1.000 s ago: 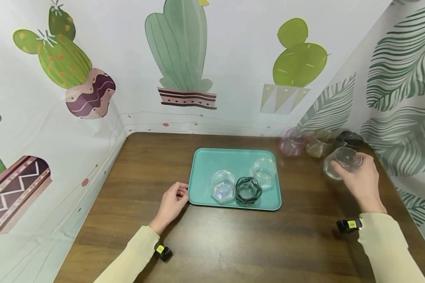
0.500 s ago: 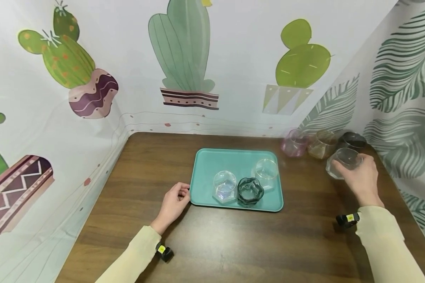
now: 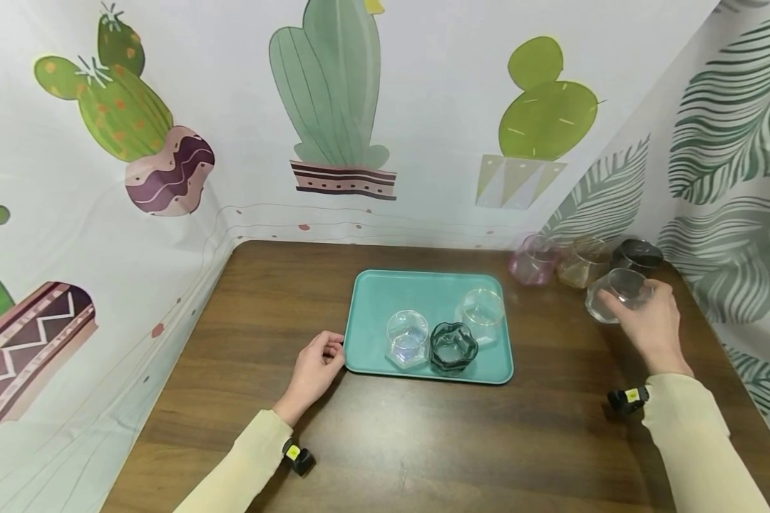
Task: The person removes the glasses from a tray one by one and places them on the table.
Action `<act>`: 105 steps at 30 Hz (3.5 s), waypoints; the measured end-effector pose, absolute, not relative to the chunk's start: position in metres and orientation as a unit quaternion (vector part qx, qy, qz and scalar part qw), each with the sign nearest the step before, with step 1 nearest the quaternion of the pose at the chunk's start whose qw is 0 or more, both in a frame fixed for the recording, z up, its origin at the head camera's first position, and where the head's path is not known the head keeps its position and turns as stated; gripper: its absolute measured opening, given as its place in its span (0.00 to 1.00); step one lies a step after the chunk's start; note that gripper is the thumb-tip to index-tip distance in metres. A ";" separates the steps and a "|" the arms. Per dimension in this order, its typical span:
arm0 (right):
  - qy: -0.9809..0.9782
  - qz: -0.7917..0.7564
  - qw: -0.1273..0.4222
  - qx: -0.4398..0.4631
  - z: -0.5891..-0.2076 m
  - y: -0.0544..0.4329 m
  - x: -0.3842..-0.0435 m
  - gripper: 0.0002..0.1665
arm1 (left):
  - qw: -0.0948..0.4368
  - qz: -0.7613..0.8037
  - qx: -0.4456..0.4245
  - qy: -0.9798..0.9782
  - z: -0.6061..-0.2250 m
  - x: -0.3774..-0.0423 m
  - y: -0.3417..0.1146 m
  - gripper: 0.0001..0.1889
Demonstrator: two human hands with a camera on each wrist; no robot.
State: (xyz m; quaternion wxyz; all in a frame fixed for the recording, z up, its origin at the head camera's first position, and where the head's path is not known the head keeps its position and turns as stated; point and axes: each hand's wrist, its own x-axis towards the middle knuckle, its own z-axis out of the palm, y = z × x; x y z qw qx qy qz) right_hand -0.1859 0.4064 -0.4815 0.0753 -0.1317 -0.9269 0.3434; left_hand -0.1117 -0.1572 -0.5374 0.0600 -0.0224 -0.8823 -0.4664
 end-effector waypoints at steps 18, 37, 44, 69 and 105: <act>-0.931 0.321 0.130 -0.113 -0.467 0.404 -0.175 0.51 | 0.061 -0.466 -0.021 -0.882 -0.540 -0.111 -0.157 0.10; -0.894 0.377 0.232 -0.069 -0.423 0.346 -0.150 0.33 | 0.062 -0.466 -0.024 -0.882 -0.541 -0.112 -0.158 0.10; -0.893 0.402 0.204 -0.014 -0.415 0.320 -0.142 0.33 | 0.065 -0.467 -0.023 -0.881 -0.542 -0.112 -0.158 0.10; -0.868 0.455 0.131 0.150 -0.404 0.234 -0.127 0.41 | 0.066 -0.468 -0.020 -0.881 -0.541 -0.112 -0.158 0.10; -0.875 0.409 0.059 0.254 -0.432 0.156 -0.126 0.44 | 0.063 -0.475 -0.020 -0.878 -0.539 -0.111 -0.156 0.10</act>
